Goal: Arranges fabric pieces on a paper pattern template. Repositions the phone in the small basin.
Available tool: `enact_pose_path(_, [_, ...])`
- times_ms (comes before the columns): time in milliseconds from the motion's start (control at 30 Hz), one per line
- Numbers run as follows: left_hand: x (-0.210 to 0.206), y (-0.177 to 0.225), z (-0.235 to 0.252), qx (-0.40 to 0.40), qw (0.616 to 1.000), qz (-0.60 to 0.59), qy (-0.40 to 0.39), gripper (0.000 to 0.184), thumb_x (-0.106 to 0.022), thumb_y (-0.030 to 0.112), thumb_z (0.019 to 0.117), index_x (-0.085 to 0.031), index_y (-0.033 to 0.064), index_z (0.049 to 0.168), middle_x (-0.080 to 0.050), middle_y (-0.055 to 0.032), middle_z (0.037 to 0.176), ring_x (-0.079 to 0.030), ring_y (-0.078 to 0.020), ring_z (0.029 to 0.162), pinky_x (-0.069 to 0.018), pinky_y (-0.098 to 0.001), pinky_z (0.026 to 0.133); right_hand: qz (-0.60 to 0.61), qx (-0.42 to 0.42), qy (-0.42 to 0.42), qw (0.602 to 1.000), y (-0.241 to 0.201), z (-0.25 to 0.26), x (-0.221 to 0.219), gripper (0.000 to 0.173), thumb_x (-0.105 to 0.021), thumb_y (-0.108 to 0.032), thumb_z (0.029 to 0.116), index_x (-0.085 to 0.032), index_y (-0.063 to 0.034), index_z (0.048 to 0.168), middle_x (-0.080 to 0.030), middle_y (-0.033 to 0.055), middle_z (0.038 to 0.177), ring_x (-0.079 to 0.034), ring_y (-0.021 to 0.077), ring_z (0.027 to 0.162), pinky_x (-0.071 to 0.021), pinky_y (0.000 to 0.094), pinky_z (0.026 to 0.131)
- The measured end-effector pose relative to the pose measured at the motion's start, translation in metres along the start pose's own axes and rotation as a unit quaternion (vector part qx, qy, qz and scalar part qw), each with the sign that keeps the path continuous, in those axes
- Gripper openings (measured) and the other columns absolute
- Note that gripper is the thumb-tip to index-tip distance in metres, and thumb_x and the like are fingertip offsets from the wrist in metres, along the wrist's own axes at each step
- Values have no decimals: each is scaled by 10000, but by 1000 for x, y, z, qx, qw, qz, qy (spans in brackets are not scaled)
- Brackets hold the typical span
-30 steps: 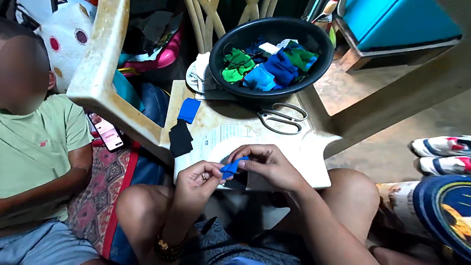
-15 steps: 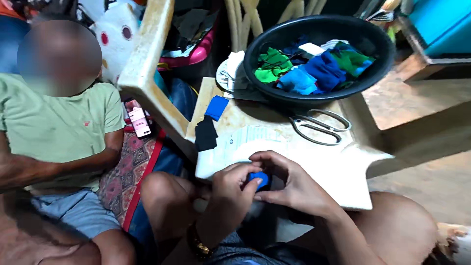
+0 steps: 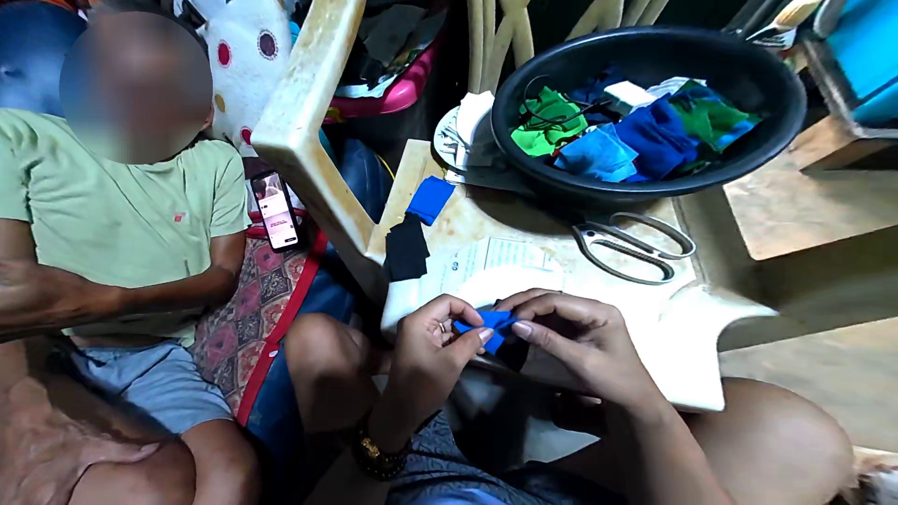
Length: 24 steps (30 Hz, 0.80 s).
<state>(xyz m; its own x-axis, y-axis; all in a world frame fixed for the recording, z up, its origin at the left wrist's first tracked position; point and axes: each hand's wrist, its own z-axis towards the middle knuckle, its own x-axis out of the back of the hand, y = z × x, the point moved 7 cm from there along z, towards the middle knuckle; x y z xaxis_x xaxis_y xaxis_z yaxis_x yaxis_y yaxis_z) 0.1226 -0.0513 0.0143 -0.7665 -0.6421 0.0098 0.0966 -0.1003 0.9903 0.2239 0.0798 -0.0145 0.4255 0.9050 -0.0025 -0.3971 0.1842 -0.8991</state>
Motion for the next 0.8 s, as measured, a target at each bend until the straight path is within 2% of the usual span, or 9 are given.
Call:
enact_pose_path(67, [1,-2,-2,-16,1000,18,-10,63,-646,-77,873,-646,-32,916,-667,16,824,-631,23,674,-559,-145,644,34,-43,40,998,7,-1,6,95,-651,-178,978,-742,-200,960,-743,-129,944,-697,-10,805,-596,174,723])
enact_pose_path(133, [2,-4,-5,-29,999,39,-20,61,-634,-70,874,-671,-39,913,-671,15,824,-614,35,677,-543,-135,639,35,-83,69,994,10,-1,9,144,-611,-107,976,-701,-212,937,-712,-156,806,-671,-30,694,-581,156,649])
enact_pose_path(267, [-2,-12,-10,-15,997,70,-29,120,-640,-44,901,-727,-72,979,-704,-64,961,-644,15,734,-562,-137,670,32,-159,76,984,13,-2,8,151,-545,-14,984,-642,-122,943,-675,-117,683,-630,-25,562,-545,143,540])
enact_pose_path(367, [-4,-23,-12,12,997,80,-11,148,-655,-35,896,-721,-75,1023,-701,-64,952,-648,10,698,-572,-141,654,18,-194,67,978,14,-2,10,145,-621,29,904,-619,-92,984,-660,-105,705,-623,-18,585,-538,148,561])
enact_pose_path(433, [-6,-31,-13,18,996,82,-1,157,-669,-46,878,-713,-87,1023,-693,-83,962,-649,2,685,-577,-147,641,-24,-177,62,982,15,-3,12,165,-671,29,864,-633,-89,974,-669,-99,761,-630,-29,650,-544,143,619])
enact_pose_path(533, [-9,-41,-14,24,995,100,8,155,-701,-51,851,-718,-87,1001,-669,-108,995,-641,-5,677,-577,-147,627,-133,-109,38,984,12,-3,13,46,-678,-14,892,-716,-27,913,-697,-32,870,-643,-45,786,-549,131,737])
enact_pose_path(567, [-10,-42,-14,24,993,112,11,152,-708,-48,845,-723,-79,993,-666,-112,994,-642,-8,677,-576,-147,622,-170,-84,27,981,10,-2,12,73,-666,-29,898,-738,-20,900,-702,-8,890,-642,-39,824,-538,127,769])
enact_pose_path(800, [-12,-42,-12,-7,975,223,22,161,-733,-6,835,-747,-54,989,-669,-135,997,-658,-28,715,-565,-141,620,-298,-11,-2,955,11,0,6,109,-660,-1,858,-766,-11,881,-701,79,835,-665,115,807,-536,222,762])
